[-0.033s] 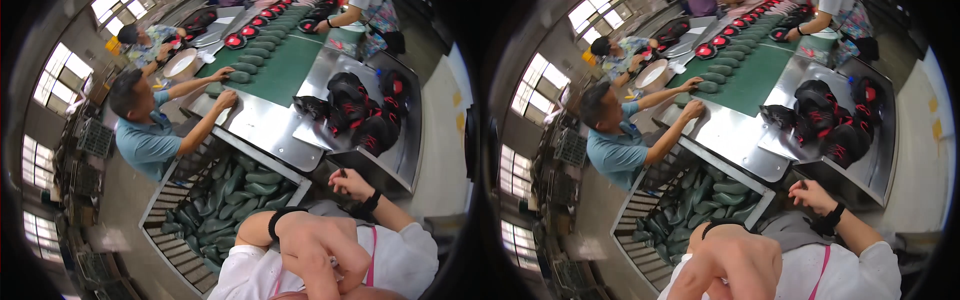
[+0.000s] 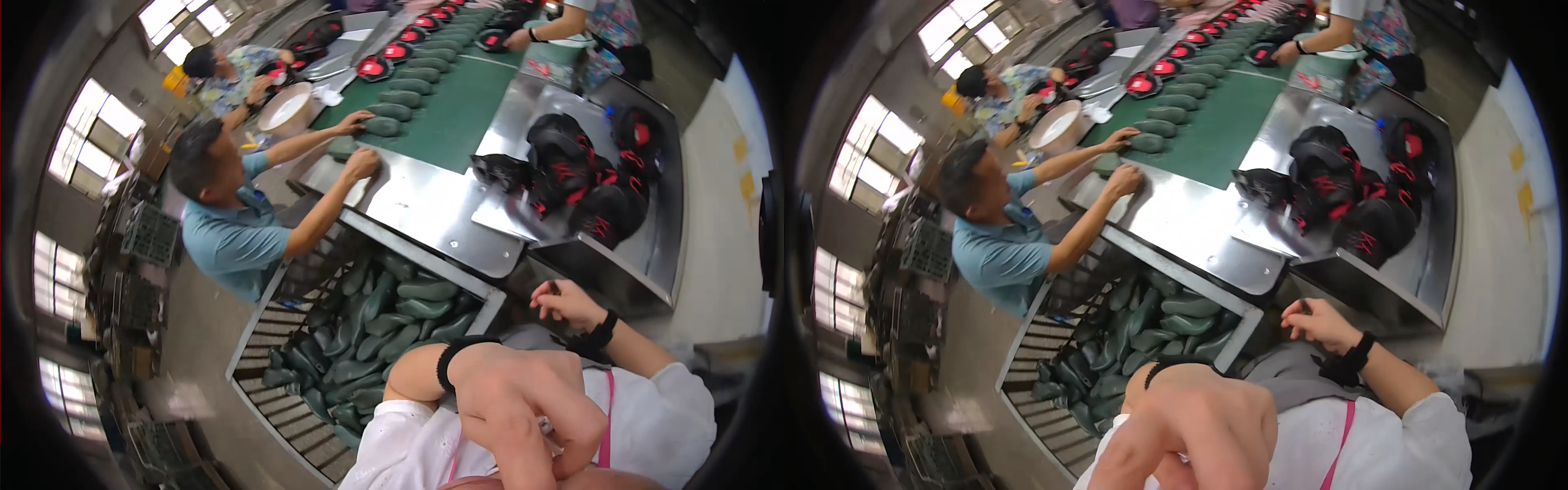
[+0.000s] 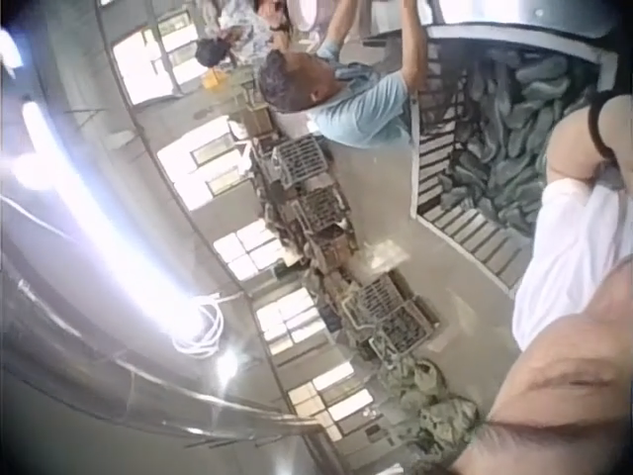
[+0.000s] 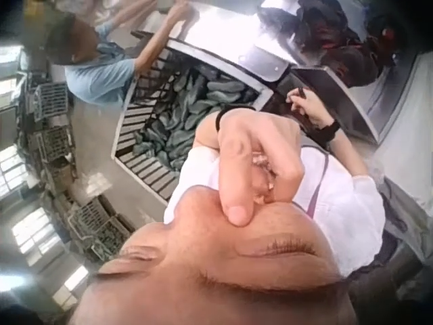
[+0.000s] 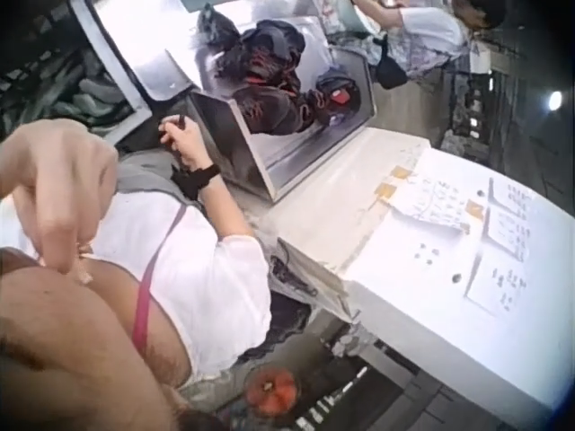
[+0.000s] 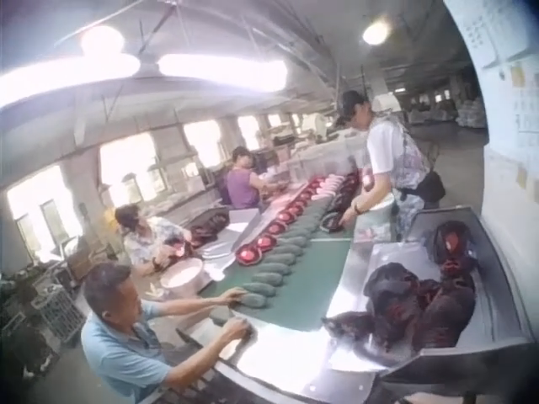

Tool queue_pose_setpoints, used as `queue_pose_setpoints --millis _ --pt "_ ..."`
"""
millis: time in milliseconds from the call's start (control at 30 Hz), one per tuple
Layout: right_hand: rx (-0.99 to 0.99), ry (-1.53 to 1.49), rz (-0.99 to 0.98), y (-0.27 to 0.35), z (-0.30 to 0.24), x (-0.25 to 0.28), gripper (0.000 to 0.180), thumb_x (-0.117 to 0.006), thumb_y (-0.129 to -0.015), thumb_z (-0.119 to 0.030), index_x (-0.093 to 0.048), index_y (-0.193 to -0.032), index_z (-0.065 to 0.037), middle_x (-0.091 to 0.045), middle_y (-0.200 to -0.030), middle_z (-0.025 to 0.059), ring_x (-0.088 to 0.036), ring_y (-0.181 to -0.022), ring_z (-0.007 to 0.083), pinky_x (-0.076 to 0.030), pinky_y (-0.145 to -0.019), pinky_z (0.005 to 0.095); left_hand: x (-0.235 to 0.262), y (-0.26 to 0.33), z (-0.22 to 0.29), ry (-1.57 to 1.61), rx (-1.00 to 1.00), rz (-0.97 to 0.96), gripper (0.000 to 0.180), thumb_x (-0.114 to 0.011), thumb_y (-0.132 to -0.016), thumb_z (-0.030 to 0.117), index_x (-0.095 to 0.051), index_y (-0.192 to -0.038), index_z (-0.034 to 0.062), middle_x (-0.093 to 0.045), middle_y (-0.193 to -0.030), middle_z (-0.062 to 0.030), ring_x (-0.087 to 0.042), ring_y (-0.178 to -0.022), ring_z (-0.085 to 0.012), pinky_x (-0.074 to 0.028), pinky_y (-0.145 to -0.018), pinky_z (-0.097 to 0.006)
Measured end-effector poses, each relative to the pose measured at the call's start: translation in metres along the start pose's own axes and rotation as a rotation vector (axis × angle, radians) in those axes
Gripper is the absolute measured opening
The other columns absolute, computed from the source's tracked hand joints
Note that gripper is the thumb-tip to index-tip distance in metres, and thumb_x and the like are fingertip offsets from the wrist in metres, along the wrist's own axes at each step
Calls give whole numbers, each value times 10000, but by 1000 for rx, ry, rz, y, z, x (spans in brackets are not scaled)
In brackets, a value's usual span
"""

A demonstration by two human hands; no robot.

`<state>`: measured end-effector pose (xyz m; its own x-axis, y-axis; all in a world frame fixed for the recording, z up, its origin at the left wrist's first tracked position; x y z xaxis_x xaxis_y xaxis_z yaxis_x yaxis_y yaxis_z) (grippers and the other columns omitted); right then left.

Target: The recorder is sorting and counting black shoe uppers on a metal table and then using snips to trim threads or material.

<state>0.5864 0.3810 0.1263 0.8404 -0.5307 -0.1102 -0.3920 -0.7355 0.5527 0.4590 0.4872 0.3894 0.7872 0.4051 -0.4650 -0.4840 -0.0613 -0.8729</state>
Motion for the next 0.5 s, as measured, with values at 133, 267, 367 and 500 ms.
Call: queue_pose_setpoints --millis 133,267,367,500 --pt "9 0 -36 32 22 -20 175 -550 -805 -157 -555 -912 -18 -594 -826 40 -543 -616 69 -334 -471 180 -7 4 -16 53 117 -64 177 -490 -859 28 -640 -927 92 -550 -687 -166 -523 -461 -190 -371 -375 -252" --pt "-5 -74 111 60 35 -22 155 -551 -800 -144 -567 -892 -20 -591 -793 38 -538 -611 74 -366 -507 195 -11 -4 -27 190 61 -99 194 -469 -868 16 -632 -939 94 -548 -693 -165 -529 -468 -191 -380 -379 -255" --pt "30 -176 219 75 54 -14 162 -555 -797 -149 -568 -897 -22 -589 -790 38 -531 -603 74 -376 -518 195 -9 10 -58 69 578 -338 331 -590 -789 162 -386 -565 29 -499 -561 -81 -408 -379 -177 -299 -349 -274" --pt "51 -237 274 94 80 -27 160 -557 -797 -149 -566 -895 -23 -583 -788 27 -525 -599 69 -396 -539 194 -30 18 -84 176 616 -293 304 -556 -802 185 -381 -593 50 -457 -552 -86 -405 -387 -194 -292 -352 -273"
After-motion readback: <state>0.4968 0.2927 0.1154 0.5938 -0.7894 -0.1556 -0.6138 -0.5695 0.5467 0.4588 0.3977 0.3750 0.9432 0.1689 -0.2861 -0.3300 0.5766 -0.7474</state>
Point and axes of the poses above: each hand's wrist, its own y-axis away from the middle knuckle, its own x-axis out of the back of the hand, z = x × y, the point moved 4 cm from there along -y, towards the middle knuckle
